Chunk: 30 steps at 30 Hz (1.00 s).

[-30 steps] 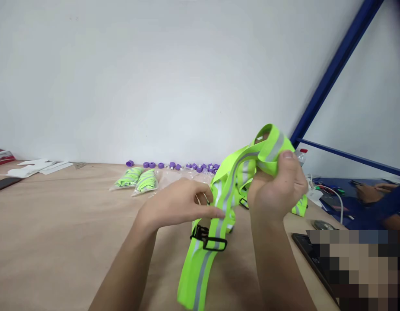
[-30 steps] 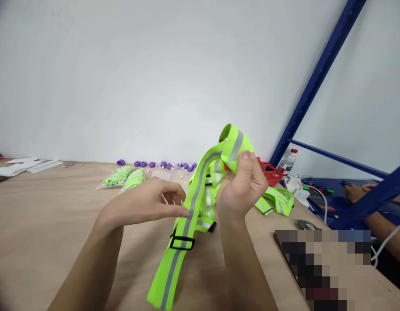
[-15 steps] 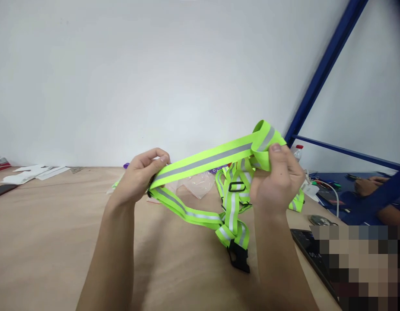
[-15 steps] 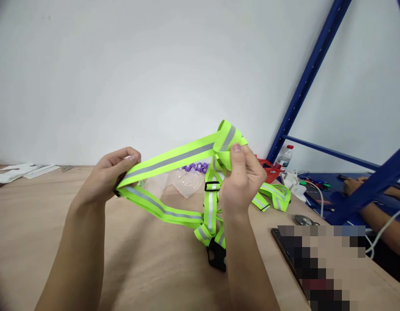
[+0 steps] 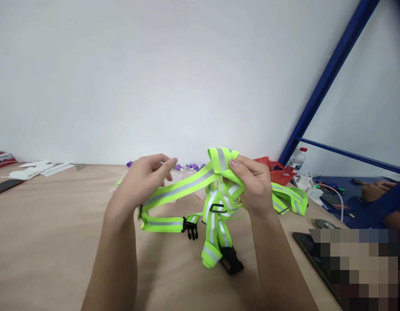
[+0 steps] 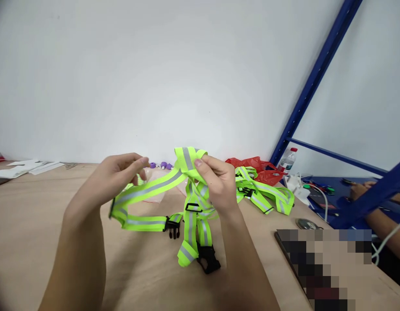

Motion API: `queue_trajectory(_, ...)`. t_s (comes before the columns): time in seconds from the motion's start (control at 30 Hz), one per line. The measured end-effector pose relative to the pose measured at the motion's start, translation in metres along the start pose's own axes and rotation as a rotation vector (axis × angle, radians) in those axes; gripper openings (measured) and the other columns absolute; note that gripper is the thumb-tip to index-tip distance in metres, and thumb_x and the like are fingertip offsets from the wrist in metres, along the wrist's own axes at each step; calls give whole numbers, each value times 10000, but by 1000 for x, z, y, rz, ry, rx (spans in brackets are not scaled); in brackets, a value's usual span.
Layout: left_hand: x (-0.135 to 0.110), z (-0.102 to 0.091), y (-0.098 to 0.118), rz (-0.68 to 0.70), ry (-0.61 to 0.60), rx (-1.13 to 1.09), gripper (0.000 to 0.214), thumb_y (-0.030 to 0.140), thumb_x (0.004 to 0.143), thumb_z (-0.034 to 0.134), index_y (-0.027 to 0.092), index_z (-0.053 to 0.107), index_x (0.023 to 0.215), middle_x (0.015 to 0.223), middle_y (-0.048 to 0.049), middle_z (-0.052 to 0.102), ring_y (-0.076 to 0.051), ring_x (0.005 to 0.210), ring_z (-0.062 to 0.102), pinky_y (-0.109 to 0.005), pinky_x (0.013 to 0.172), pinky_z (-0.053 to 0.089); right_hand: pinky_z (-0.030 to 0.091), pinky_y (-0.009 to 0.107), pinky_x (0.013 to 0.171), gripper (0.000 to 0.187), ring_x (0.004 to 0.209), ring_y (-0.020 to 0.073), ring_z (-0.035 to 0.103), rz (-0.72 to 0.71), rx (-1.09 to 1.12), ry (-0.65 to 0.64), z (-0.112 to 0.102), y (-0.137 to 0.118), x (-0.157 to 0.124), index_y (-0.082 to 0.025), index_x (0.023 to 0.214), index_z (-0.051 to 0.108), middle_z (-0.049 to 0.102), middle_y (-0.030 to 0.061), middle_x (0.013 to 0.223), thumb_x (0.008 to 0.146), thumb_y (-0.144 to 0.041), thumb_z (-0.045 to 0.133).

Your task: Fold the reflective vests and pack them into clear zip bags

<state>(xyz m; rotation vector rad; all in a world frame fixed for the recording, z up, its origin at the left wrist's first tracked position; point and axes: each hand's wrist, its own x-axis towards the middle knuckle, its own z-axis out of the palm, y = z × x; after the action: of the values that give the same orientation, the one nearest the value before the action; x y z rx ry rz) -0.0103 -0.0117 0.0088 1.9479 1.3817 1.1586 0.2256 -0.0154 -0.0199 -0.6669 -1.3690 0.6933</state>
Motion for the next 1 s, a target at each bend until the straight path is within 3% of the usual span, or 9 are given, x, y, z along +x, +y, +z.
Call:
queue_trajectory(0.1, 1, 18, 7, 127, -205, -166, 528, 618, 934, 476, 171, 685, 745, 734, -45, 676, -163, 643, 596, -249, 591, 469, 266, 259, 452, 373, 468, 95, 374, 52, -4, -124, 10, 1, -2, -183, 597, 558, 405, -45, 512, 880, -399, 671)
queue_trajectory(0.2, 4, 37, 11, 185, -247, -242, 537, 601, 924, 517, 168, 579, 613, 596, 9, 533, -119, 550, 467, -232, 514, 370, 218, 248, 438, 301, 460, 79, 324, 94, -6, -221, 20, 1, -5, -175, 696, 607, 372, -58, 535, 882, -407, 658)
queue_trajectory(0.37, 6, 51, 13, 217, -113, -426, 404, 458, 906, 612, 162, 579, 633, 604, 30, 451, -99, 581, 406, -223, 520, 299, 186, 230, 440, 191, 465, 71, 246, 149, 84, -252, 26, 3, -6, -212, 898, 575, 300, -99, 558, 888, -381, 664)
queue_trajectory(0.53, 5, 44, 13, 156, 66, -361, 588, 418, 847, 693, 172, 333, 452, 477, 64, 220, -62, 463, 213, -246, 449, 140, 230, 229, 468, 190, 488, 82, 308, 180, 52, -300, 20, 1, -3, -224, 925, 541, 379, -96, 574, 889, -369, 660)
queue_trajectory(0.6, 5, 40, 12, 132, 126, -389, 576, 403, 845, 696, 170, 380, 423, 428, 54, 305, -61, 424, 264, -240, 424, 173, 254, 236, 487, 199, 525, 87, 355, 156, -17, -367, 16, -2, -1, -194, 827, 579, 439, -64, 609, 891, -370, 646)
queue_trajectory(0.73, 8, 32, 6, 103, 240, -535, 447, 421, 868, 676, 161, 631, 507, 456, -20, 577, -111, 407, 486, -234, 403, 333, 313, 245, 537, 254, 568, 95, 411, 101, -71, -442, 7, -4, 1, -188, 710, 563, 495, -43, 641, 874, -352, 665)
queue_trajectory(1.0, 9, 26, 3, 246, 551, -567, 368, 368, 868, 691, 180, 649, 553, 482, 14, 536, -122, 475, 526, -241, 470, 430, 396, 261, 653, 124, 689, 131, 510, 45, -404, -511, -11, -7, 5, -191, 746, 579, 554, -27, 725, 814, -225, 676)
